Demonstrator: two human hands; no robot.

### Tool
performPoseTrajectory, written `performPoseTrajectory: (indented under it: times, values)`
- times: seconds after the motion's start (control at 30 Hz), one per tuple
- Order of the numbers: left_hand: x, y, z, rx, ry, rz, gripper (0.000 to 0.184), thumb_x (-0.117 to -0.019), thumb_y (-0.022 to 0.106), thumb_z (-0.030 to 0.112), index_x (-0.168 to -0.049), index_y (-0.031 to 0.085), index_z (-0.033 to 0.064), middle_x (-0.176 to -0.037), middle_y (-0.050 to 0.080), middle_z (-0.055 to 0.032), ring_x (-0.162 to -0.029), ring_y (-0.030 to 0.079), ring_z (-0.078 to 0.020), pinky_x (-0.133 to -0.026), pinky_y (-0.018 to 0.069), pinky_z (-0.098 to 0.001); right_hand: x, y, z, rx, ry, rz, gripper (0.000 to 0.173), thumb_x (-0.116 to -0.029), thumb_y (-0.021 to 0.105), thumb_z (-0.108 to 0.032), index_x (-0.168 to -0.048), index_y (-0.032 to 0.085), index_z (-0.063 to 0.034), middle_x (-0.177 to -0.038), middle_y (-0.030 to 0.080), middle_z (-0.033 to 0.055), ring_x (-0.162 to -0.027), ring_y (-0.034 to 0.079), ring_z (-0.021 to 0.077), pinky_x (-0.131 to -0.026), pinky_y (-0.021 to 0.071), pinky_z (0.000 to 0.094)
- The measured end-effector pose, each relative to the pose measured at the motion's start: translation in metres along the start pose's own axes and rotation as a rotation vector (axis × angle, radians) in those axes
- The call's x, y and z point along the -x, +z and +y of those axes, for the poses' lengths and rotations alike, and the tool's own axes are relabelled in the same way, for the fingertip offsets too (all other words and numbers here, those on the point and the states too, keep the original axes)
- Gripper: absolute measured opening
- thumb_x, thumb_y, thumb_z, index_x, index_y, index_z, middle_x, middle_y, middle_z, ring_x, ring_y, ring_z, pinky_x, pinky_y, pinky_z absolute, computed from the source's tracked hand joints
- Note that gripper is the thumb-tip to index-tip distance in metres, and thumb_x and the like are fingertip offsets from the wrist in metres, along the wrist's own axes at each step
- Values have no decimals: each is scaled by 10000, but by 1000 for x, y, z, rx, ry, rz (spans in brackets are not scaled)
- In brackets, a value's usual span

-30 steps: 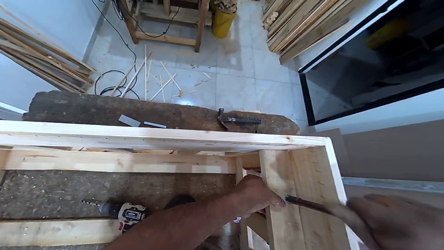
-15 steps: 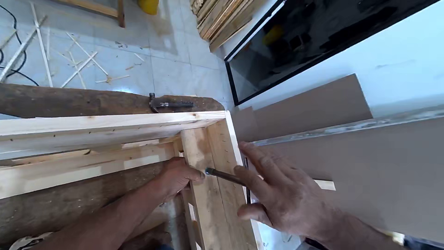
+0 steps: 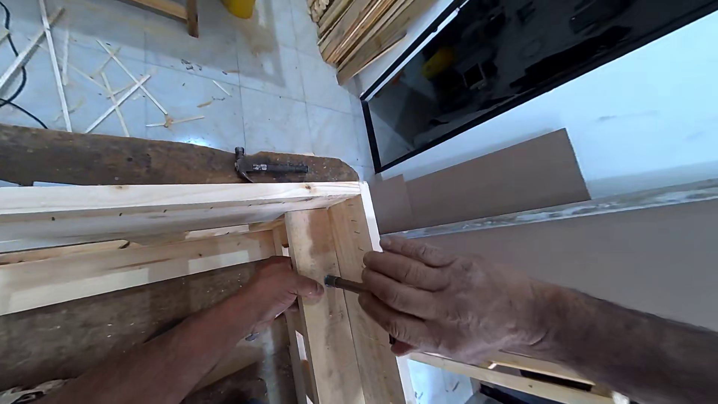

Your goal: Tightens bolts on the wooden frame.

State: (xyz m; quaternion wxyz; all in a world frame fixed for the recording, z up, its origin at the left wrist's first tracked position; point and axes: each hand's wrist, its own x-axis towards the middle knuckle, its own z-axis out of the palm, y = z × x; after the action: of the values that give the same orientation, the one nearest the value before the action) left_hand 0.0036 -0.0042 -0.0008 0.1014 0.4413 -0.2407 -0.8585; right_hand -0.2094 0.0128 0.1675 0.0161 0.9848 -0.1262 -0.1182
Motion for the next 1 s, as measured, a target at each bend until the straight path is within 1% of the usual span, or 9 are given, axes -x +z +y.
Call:
performPoseTrajectory:
  times: [0.2, 0.27, 0.3, 0.4, 0.5, 0.57, 0.67, 0.8, 1.0]
  values:
    - [2, 1, 0, 16, 12, -3, 281, -840, 753, -43, -1103, 655, -29, -987, 732, -160, -878, 732, -242, -756, 622, -359, 9, 7, 12, -49, -19, -8, 451, -1063, 488, -474, -1225, 690, -106, -1208, 696, 127, -1311, 580, 353, -1148, 446, 501]
    - [2, 1, -1, 17, 26, -7, 292, -843, 750, -48, -1117, 653, -32, -1007, 735, -164, -895, 734, -251, -776, 623, -371, 5, 11, 7, -42, 33, 39, 438, -1043, 515, -499, -1126, 702, -112, -983, 670, 66, -1041, 652, 279, -915, 557, 426]
    - [1, 1, -2, 13, 37, -10, 292, -844, 751, -52, -1119, 653, -34, -1010, 734, -165, -896, 734, -253, -781, 624, -372, 0, 16, -2, -45, 119, 99, 437, -1041, 510, -506, -1004, 692, -111, -809, 590, 35, -804, 613, 232, -675, 523, 366]
    - [-1, 1, -4, 10, 61, -25, 299, -818, 776, -56, -1094, 665, -32, -989, 736, -164, -882, 733, -256, -771, 625, -381, -36, 30, -54, 1, 833, 250, 462, -1053, 474, -433, -754, 643, -123, -589, 499, 19, -520, 550, 195, -428, 423, 335]
    - [-1, -1, -3, 10, 61, -40, 297, -820, 761, -56, -1098, 660, -30, -991, 734, -159, -891, 733, -251, -780, 626, -389, -99, 15, -69, -38, 1689, 95, 520, -1065, 470, -490, -730, 628, -124, -567, 554, 36, -527, 628, 227, -451, 494, 409]
    - [2, -1, -3, 7, 68, -35, 281, -844, 750, -47, -1107, 653, -28, -980, 732, -156, -878, 730, -237, -772, 622, -370, -118, 4, -60, -194, 1940, 13, 559, -1072, 406, -550, -776, 633, -133, -596, 584, 57, -575, 650, 259, -494, 503, 456]
    - [3, 0, -6, -2, 92, -47, 255, -843, 748, -51, -1086, 673, -37, -970, 737, -169, -866, 729, -248, -766, 620, -376, -103, -7, -62, -189, 1832, 121, 568, -1064, 387, -579, -717, 574, -169, -557, 505, 6, -496, 564, 203, -430, 420, 414]
    - [-1, -6, -9, 32, 100, -72, 241, -843, 754, -33, -1072, 678, -41, -974, 735, -174, -862, 727, -251, -760, 615, -374, -49, -15, -69, -215, 1316, 535, 517, -1037, 458, -597, -752, 624, -198, -612, 513, -102, -519, 486, 3, -442, 392, 239]
    - [-3, -4, -7, 25, 74, -59, 272, -838, 759, -37, -1092, 663, -34, -999, 731, -171, -889, 729, -256, -777, 621, -376, -17, 23, -55, -197, 800, 329, 561, -1038, 371, -576, -903, 701, -144, -697, 549, -8, -692, 554, 137, -615, 450, 310]
